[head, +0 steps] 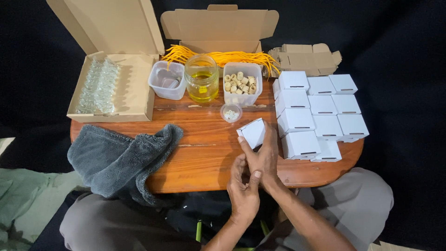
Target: The person assembles a small cable by threading a yellow cord through two wooden beads and securing the ends with yellow tape. The person then folds a small cardboard box, places the assembled cable inside, and closes the box.
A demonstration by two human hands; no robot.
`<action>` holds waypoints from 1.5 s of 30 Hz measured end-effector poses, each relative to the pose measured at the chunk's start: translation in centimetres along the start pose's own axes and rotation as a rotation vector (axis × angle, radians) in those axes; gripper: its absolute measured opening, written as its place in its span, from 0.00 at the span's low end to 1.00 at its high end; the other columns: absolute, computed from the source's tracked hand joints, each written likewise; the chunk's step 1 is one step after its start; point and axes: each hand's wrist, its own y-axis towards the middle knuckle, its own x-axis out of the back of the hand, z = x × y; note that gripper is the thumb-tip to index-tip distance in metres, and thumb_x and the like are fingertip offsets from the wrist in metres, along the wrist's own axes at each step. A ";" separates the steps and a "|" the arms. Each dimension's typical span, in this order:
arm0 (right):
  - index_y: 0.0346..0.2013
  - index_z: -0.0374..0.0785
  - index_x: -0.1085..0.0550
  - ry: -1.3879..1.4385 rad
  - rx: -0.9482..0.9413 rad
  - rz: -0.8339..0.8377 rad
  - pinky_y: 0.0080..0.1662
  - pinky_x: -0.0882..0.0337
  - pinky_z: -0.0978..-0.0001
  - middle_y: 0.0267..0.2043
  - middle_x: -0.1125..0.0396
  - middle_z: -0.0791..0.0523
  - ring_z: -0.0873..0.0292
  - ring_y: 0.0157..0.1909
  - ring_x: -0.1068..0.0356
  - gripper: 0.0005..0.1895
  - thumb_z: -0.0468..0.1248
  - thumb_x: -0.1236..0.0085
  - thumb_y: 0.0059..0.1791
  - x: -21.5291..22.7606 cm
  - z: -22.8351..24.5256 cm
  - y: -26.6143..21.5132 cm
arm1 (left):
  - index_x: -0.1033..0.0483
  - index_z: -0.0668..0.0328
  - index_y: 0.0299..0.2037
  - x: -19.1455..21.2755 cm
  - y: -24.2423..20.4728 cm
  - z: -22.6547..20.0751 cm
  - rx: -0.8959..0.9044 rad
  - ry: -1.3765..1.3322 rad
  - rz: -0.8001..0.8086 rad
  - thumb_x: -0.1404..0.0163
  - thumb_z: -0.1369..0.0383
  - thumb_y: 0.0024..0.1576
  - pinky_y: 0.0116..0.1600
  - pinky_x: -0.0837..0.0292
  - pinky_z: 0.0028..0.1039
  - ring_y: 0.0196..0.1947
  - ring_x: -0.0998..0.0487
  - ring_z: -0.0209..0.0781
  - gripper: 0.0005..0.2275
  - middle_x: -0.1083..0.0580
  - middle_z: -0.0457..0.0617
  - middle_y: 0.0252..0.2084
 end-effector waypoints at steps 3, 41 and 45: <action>0.68 0.33 0.40 0.008 0.010 -0.031 0.58 0.34 0.55 0.59 0.37 0.46 0.46 0.62 0.37 0.41 0.52 0.37 0.48 -0.2 -0.3 0.1 | 0.33 0.62 0.64 0.2 0.3 -0.1 0.006 0.064 -0.010 0.45 0.56 0.56 0.58 0.23 0.31 0.60 0.21 0.46 0.28 0.23 0.55 0.60; 0.62 0.42 0.28 0.299 0.367 0.310 0.57 0.28 0.48 0.57 0.29 0.53 0.47 0.59 0.29 0.42 0.39 0.20 0.35 1.5 3.3 -0.4 | 0.29 0.65 0.62 6.0 7.0 -5.8 -0.190 0.517 0.199 0.50 0.60 0.63 0.58 0.28 0.54 0.58 0.26 0.72 0.21 0.25 0.69 0.55; 0.72 0.40 0.41 0.286 0.314 0.410 0.62 0.36 0.33 0.66 0.39 0.45 0.38 0.67 0.38 0.50 0.38 0.25 0.39 2.5 4.2 -0.3 | 0.28 0.71 0.60 6.2 8.0 -2.5 -0.174 0.455 0.137 0.56 0.62 0.65 0.57 0.28 0.57 0.56 0.26 0.75 0.19 0.25 0.75 0.52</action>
